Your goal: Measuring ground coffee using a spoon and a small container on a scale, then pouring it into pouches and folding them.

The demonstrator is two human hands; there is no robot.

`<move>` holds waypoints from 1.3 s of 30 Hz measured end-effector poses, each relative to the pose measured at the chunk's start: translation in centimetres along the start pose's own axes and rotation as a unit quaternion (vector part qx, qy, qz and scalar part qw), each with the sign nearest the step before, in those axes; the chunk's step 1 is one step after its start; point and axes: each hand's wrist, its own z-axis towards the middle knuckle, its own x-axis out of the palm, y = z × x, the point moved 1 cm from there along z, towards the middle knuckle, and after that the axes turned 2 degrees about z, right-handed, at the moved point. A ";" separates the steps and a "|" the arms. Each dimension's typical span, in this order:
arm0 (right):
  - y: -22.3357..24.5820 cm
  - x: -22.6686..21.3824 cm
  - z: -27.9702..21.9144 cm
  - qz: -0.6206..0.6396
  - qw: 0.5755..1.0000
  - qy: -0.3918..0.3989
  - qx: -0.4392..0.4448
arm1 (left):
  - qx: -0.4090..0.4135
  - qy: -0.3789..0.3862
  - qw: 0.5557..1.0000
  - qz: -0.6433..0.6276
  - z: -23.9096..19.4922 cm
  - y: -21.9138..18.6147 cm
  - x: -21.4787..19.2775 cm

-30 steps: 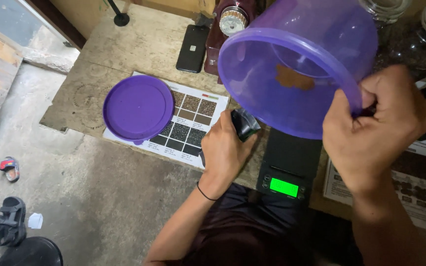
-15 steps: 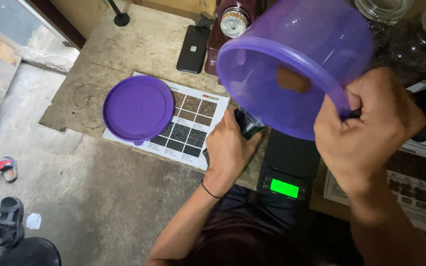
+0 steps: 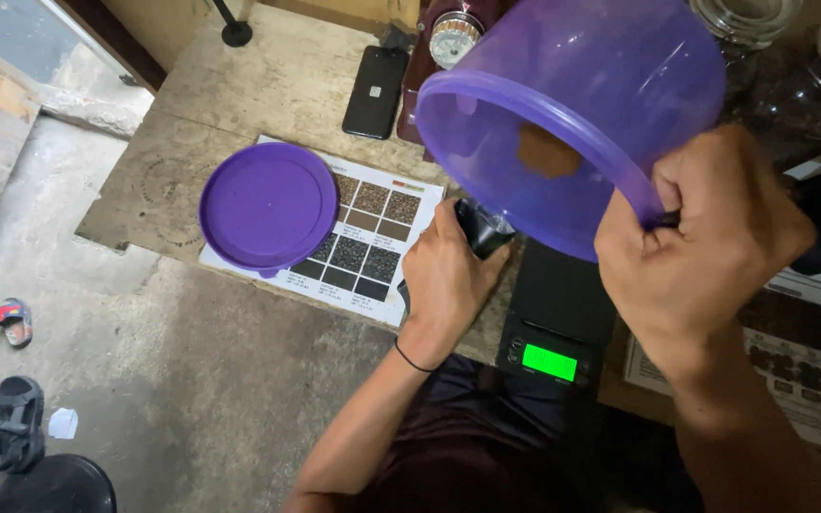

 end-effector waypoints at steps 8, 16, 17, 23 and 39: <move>0.5 0.1 0.8 0.023 1.000 0.001 -0.021 | -0.016 -0.008 1.000 -0.008 0.5 -0.2 0.4; 0.7 0.1 1.3 -0.010 0.999 -0.007 -0.041 | -0.041 0.005 0.999 -0.011 1.0 -0.6 0.4; 0.6 0.1 1.4 -0.007 0.999 -0.010 -0.042 | -0.041 0.004 0.999 -0.018 1.0 -0.8 0.3; 0.9 0.2 1.8 -0.020 0.998 -0.018 -0.050 | -0.041 -0.011 0.999 -0.026 1.1 -0.6 0.6; 1.2 0.3 1.9 -0.071 0.993 -0.026 -0.089 | -0.029 -0.012 0.999 -0.026 1.5 -0.6 0.7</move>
